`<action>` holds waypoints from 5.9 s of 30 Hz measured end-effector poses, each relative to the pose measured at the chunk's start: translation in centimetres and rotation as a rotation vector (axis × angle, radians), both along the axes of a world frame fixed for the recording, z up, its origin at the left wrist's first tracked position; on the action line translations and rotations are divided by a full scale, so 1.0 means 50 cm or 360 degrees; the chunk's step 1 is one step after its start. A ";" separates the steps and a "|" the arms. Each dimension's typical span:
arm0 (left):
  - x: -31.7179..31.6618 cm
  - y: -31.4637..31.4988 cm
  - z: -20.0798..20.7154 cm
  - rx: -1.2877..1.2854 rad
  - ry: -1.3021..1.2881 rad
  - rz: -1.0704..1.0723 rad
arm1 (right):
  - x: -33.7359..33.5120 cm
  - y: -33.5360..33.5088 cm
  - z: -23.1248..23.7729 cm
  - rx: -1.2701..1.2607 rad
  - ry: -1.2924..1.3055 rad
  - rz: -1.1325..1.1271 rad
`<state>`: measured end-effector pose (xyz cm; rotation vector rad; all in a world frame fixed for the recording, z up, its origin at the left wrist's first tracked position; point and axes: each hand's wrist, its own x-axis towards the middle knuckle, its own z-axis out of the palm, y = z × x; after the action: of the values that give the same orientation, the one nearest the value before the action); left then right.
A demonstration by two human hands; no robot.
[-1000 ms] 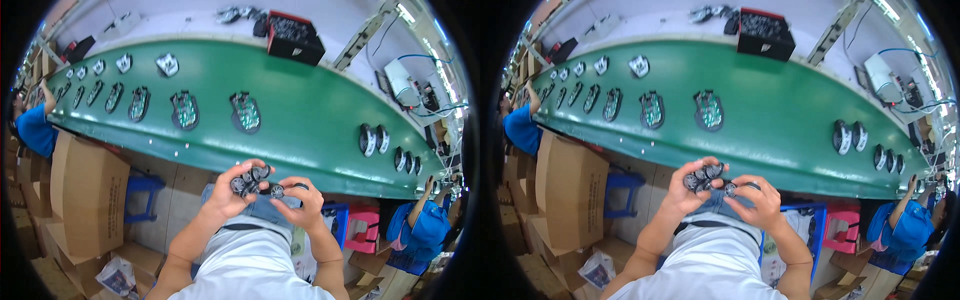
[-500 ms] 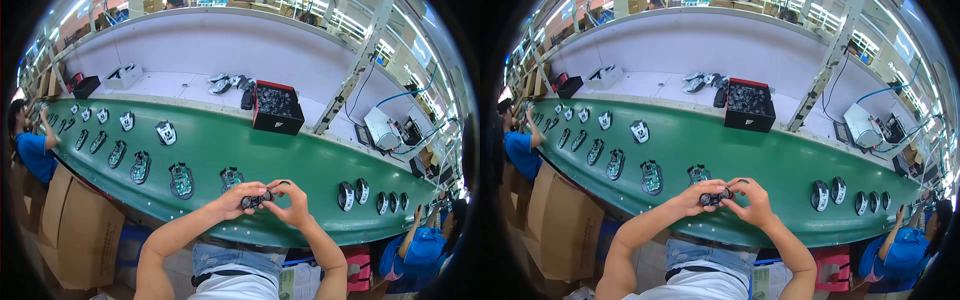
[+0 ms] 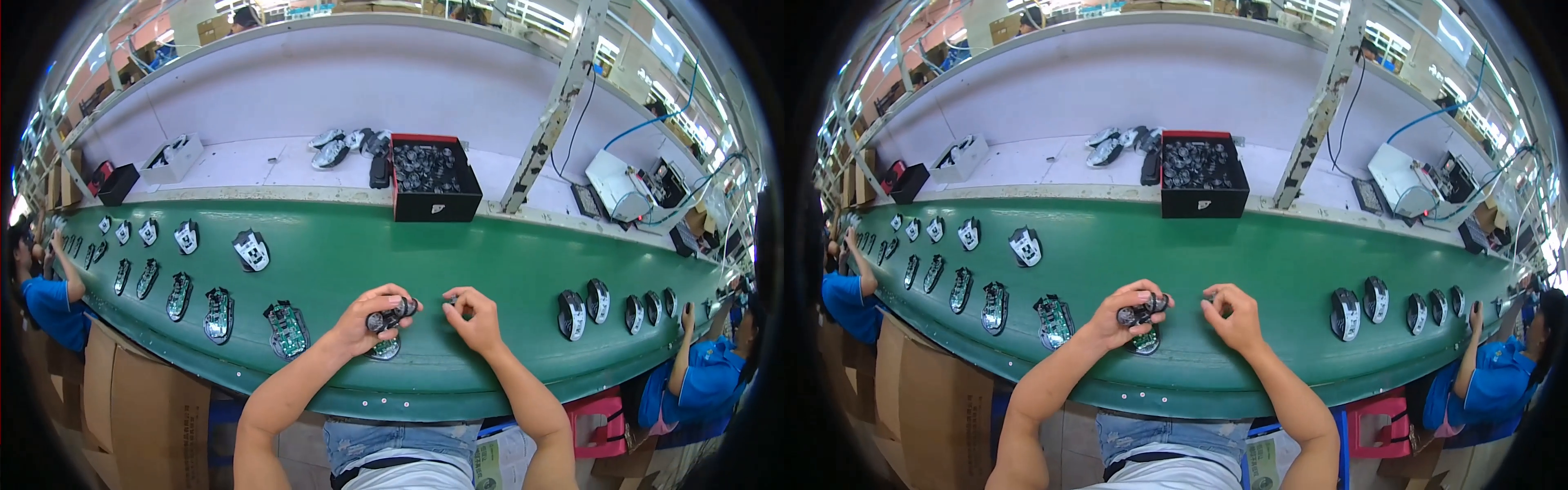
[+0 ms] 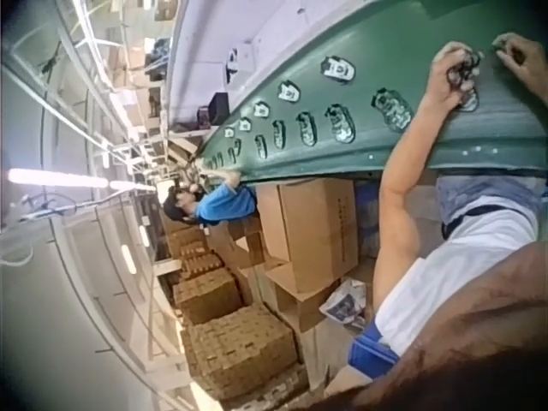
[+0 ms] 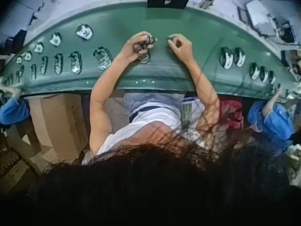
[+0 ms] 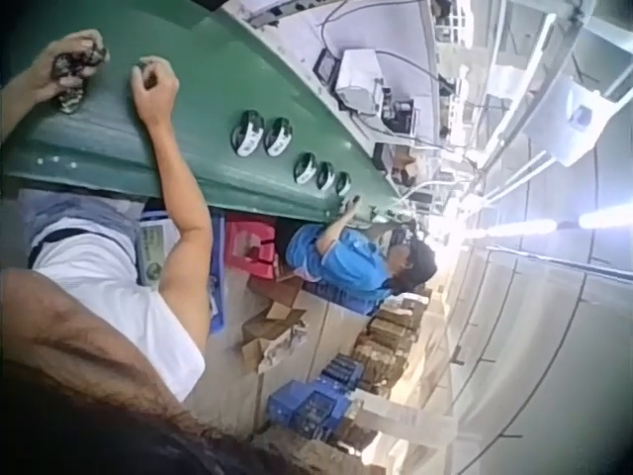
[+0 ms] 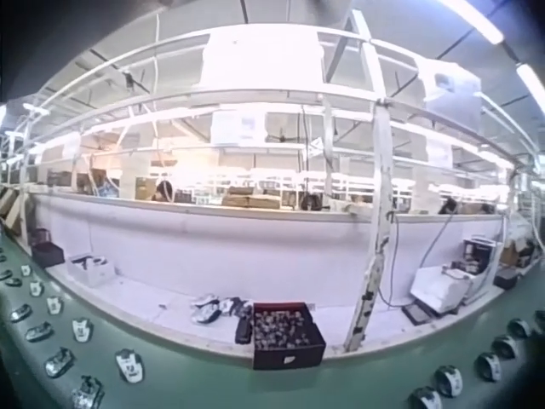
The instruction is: The person assembles computer mice along a conveyor belt by taking scroll wheels from a box, inserting them onto the mouse bases, and attaching top covers onto the mouse bodies by hand.
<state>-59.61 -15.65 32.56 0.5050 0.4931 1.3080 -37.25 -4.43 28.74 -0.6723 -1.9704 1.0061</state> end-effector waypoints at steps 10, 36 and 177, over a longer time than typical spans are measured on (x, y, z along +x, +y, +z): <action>-0.044 -0.016 0.012 0.0011 0.0004 0.0259 | -0.021 -0.022 0.017 -0.0428 -0.0069 0.0050; -0.100 -0.015 0.004 0.0045 0.0108 0.0550 | -0.032 -0.059 0.043 0.0475 -0.0700 -0.0204; -0.295 -0.072 0.017 0.0312 -0.0077 0.1065 | -0.144 -0.158 0.157 0.0547 -0.0792 -0.0340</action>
<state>-74.37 -19.24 33.40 0.4855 0.5167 2.0194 -44.43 -12.31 36.61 -0.9763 -2.3561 0.3726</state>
